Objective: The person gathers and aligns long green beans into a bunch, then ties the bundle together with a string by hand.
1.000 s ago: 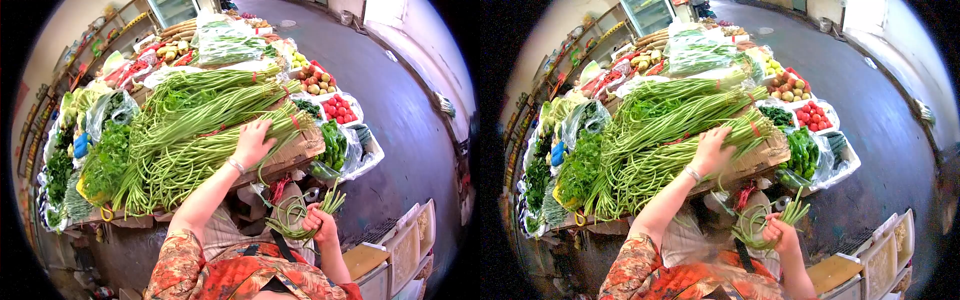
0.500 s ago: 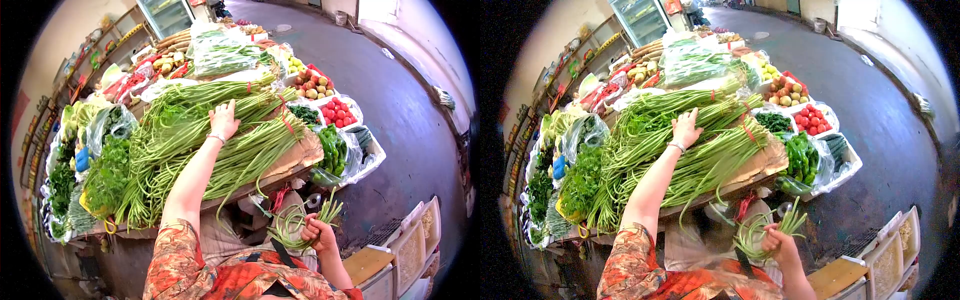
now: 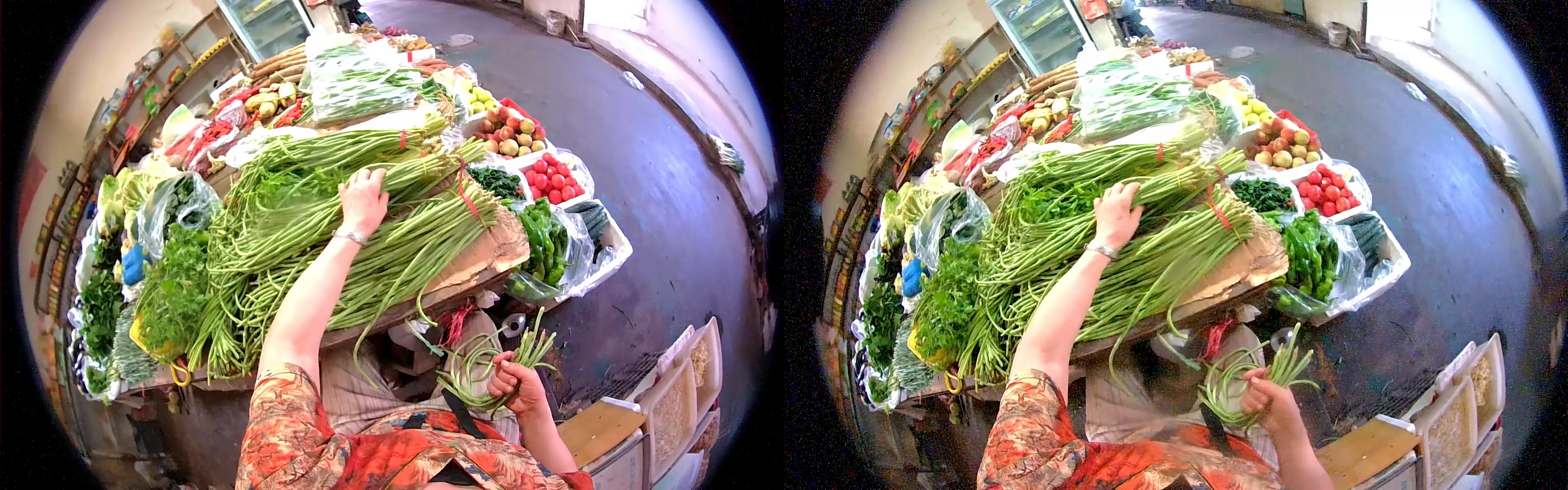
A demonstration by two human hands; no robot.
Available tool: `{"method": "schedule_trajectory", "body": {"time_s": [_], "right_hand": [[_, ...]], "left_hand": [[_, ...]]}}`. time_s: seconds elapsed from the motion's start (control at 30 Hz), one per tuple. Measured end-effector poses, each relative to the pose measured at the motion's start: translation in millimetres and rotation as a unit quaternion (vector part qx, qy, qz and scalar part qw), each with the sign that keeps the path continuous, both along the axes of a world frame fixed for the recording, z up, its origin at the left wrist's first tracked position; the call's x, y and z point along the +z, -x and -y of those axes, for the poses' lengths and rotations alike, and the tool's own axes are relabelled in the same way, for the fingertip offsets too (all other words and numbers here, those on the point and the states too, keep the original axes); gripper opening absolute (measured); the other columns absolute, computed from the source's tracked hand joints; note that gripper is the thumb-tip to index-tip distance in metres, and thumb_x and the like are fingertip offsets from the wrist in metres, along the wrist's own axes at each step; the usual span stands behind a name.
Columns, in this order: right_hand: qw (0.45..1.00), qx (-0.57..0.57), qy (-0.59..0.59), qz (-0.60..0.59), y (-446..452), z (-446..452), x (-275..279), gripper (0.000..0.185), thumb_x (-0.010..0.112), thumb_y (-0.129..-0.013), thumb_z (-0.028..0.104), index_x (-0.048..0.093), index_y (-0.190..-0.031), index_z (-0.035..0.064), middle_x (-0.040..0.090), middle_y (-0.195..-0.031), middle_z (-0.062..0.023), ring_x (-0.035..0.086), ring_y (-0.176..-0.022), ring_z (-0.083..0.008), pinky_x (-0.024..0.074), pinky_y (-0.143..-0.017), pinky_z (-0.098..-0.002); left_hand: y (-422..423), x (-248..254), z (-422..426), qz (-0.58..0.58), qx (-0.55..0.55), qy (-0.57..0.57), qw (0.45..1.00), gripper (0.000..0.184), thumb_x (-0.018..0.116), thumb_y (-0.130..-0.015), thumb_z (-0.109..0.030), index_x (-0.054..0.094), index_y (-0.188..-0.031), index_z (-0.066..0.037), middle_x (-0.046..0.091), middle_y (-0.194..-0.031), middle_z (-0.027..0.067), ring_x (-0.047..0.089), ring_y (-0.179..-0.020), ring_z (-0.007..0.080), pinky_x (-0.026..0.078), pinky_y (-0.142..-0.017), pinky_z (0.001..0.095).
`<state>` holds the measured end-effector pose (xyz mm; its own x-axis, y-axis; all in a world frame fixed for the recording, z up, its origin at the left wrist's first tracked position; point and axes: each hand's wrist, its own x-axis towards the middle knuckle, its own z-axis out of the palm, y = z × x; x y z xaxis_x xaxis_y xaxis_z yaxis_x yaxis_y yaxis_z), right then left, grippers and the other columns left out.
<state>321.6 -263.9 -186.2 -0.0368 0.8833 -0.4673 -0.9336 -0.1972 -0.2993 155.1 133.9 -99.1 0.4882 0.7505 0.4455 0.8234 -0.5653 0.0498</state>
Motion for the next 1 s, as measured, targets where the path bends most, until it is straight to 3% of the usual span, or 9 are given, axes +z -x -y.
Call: {"method": "schedule_trajectory", "body": {"time_s": [0.27,0.47,0.57,0.6,0.67,0.77,0.87,0.93,1.0], "right_hand": [[1.000,-0.013,0.022,0.014,1,2,7,0.014,0.052,-0.092,0.010,0.062,-0.098,0.0018,0.037,-0.052,0.0047,0.035,-0.044,-0.0091,0.0315,-0.049,-0.0285],[1.000,0.000,0.005,0.022,3,-1,6,0.014,0.053,-0.092,0.011,0.062,-0.098,0.0018,0.036,-0.052,0.0051,0.035,-0.045,-0.0089,0.0316,-0.048,-0.0286],[1.000,-0.001,0.018,0.013,4,0,4,0.014,0.054,-0.092,0.012,0.061,-0.098,0.0020,0.036,-0.052,0.0054,0.035,-0.045,-0.0090,0.0327,-0.049,-0.0287],[1.000,0.000,0.013,0.014,4,0,4,0.014,0.054,-0.092,0.012,0.061,-0.099,0.0020,0.036,-0.052,0.0054,0.035,-0.045,-0.0091,0.0330,-0.049,-0.0288],[1.000,0.003,0.011,0.010,4,-1,1,0.014,0.054,-0.091,0.012,0.061,-0.099,0.0021,0.036,-0.052,0.0054,0.036,-0.045,-0.0091,0.0333,-0.050,-0.0290],[1.000,0.003,0.017,0.002,5,-3,0,0.014,0.054,-0.091,0.011,0.062,-0.099,0.0014,0.037,-0.052,0.0053,0.036,-0.045,-0.0090,0.0328,-0.049,-0.0289],[1.000,0.011,0.002,0.005,7,-4,-3,0.014,0.054,-0.091,0.011,0.062,-0.098,0.0008,0.036,-0.051,0.0053,0.035,-0.043,-0.0089,0.0317,-0.047,-0.0286],[1.000,0.007,0.001,0.008,7,-3,0,0.014,0.054,-0.091,0.010,0.061,-0.098,0.0007,0.036,-0.051,0.0052,0.035,-0.043,-0.0089,0.0316,-0.047,-0.0286],[1.000,0.003,0.003,0.010,9,-1,2,0.014,0.054,-0.091,0.010,0.061,-0.098,0.0003,0.036,-0.051,0.0050,0.034,-0.043,-0.0088,0.0314,-0.047,-0.0285]], "left_hand": [[7,17,-14,0.201,-0.033,-0.008,0.979,0.040,0.070,-0.077,-0.015,0.060,-0.116,-0.013,0.061,-0.108,0.0078,0.055,-0.104,0.0286,0.040,-0.086,0.0424],[8,4,-14,0.171,-0.052,0.024,0.984,0.047,0.072,-0.075,-0.014,0.059,-0.120,-0.015,0.058,-0.108,0.0079,0.052,-0.106,0.0283,0.038,-0.087,0.0424],[-3,9,5,0.090,-0.030,0.005,0.996,0.065,0.077,-0.069,-0.016,0.054,-0.130,-0.019,0.050,-0.122,0.0089,0.046,-0.113,0.0288,0.035,-0.090,0.0453],[-12,16,15,0.079,-0.042,-0.020,0.996,0.062,0.076,-0.070,-0.018,0.055,-0.128,-0.018,0.051,-0.120,0.0100,0.047,-0.112,0.0287,0.035,-0.091,0.0458],[-24,26,32,0.075,-0.121,0.034,0.989,0.052,0.075,-0.075,-0.026,0.060,-0.123,-0.016,0.053,-0.124,0.0104,0.046,-0.115,0.0284,0.035,-0.092,0.0434],[-44,25,64,-0.019,-0.125,0.093,0.988,0.053,0.065,-0.083,-0.050,0.062,-0.120,-0.012,0.050,-0.133,0.0144,0.042,-0.126,0.0318,0.029,-0.104,0.0470],[-47,-3,78,-0.068,-0.134,0.115,0.982,0.062,0.066,-0.083,-0.046,0.052,-0.127,-0.005,0.052,-0.131,0.0150,0.043,-0.125,0.0300,0.030,-0.103,0.0479],[-46,-5,94,-0.056,-0.141,0.140,0.979,0.055,0.066,-0.084,-0.033,0.049,-0.126,-0.003,0.057,-0.120,0.0136,0.053,-0.112,0.0316,0.037,-0.094,0.0453],[-42,-11,111,-0.035,-0.145,0.086,0.985,0.053,0.067,-0.081,-0.024,0.049,-0.127,-0.003,0.057,-0.118,0.0128,0.055,-0.107,0.0296,0.040,-0.092,0.0427]]}}
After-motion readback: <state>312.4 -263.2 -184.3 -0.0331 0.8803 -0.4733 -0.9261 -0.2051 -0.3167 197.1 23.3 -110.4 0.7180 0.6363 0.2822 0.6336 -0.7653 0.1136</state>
